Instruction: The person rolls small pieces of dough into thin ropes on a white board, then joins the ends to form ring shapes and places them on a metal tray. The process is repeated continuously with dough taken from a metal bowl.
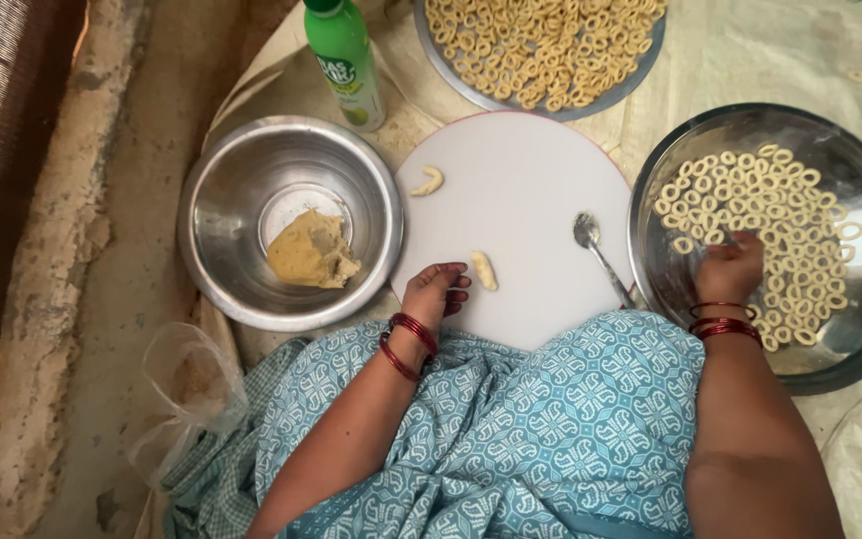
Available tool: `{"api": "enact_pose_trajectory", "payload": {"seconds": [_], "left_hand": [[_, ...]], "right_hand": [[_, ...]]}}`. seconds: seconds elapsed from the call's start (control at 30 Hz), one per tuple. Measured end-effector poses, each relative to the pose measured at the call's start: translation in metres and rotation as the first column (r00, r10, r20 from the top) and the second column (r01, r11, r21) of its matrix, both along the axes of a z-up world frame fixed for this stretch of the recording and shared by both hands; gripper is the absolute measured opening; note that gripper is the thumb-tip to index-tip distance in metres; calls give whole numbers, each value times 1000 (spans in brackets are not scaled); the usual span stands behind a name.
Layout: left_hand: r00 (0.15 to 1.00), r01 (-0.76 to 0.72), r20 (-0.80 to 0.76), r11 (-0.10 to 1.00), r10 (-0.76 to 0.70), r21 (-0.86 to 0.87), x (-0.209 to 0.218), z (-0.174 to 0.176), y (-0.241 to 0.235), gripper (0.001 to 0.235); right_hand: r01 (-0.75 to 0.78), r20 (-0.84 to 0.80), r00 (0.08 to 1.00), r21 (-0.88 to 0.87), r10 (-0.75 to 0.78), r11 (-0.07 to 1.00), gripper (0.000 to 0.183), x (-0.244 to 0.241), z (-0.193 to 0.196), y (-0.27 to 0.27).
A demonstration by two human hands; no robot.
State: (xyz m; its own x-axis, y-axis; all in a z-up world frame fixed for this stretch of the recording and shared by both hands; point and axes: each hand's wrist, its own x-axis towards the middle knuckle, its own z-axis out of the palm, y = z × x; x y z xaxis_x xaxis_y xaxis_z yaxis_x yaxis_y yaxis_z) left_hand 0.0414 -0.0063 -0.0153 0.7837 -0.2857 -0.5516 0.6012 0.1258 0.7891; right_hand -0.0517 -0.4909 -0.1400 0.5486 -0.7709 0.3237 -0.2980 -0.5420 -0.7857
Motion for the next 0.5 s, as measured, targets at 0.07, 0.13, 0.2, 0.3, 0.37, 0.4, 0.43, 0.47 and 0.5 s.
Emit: {"api": "enact_pose_trajectory", "payload": {"seconds": [0.07, 0.13, 0.2, 0.3, 0.37, 0.4, 0.43, 0.47, 0.5], "left_hand": [[1000, -13, 0, 1000, 13, -18, 1, -1, 0, 21], [1000, -25, 8, 999, 25, -23, 0, -5, 2, 21], [999, -34, 30, 999, 34, -11, -1, -9, 5, 21], [999, -41, 32, 997, 43, -63, 1, -11, 4, 22], [998, -43, 33, 998, 45, -54, 1, -14, 4, 22], [998, -47, 33, 998, 49, -50, 1, -17, 3, 23], [998, -55, 32, 997, 57, -57, 2, -19, 2, 22], [997, -65, 31, 996, 67, -62, 3, -22, 3, 22], [996, -76, 31, 995, 78, -67, 4, -24, 4, 22]], "right_hand": [[-31, -82, 996, 22, 32, 999, 33, -2, 3, 4], [-119, -124, 984, 100, 131, 988, 36, -4, 3, 9], [-180, -100, 974, 206, 204, 962, 41, -4, 2, 11], [-291, 35, 957, 157, 289, 944, 48, 5, 7, 10], [-278, 83, 960, 185, 267, 943, 52, 2, 13, 12], [-229, 76, 973, 265, 216, 937, 54, 1, 18, 14], [-178, 65, 984, 343, 166, 922, 56, -1, 25, 17], [-159, 97, 987, 393, 131, 906, 51, 0, 32, 24], [-141, 127, 987, 443, 94, 886, 47, 2, 43, 32]]}}
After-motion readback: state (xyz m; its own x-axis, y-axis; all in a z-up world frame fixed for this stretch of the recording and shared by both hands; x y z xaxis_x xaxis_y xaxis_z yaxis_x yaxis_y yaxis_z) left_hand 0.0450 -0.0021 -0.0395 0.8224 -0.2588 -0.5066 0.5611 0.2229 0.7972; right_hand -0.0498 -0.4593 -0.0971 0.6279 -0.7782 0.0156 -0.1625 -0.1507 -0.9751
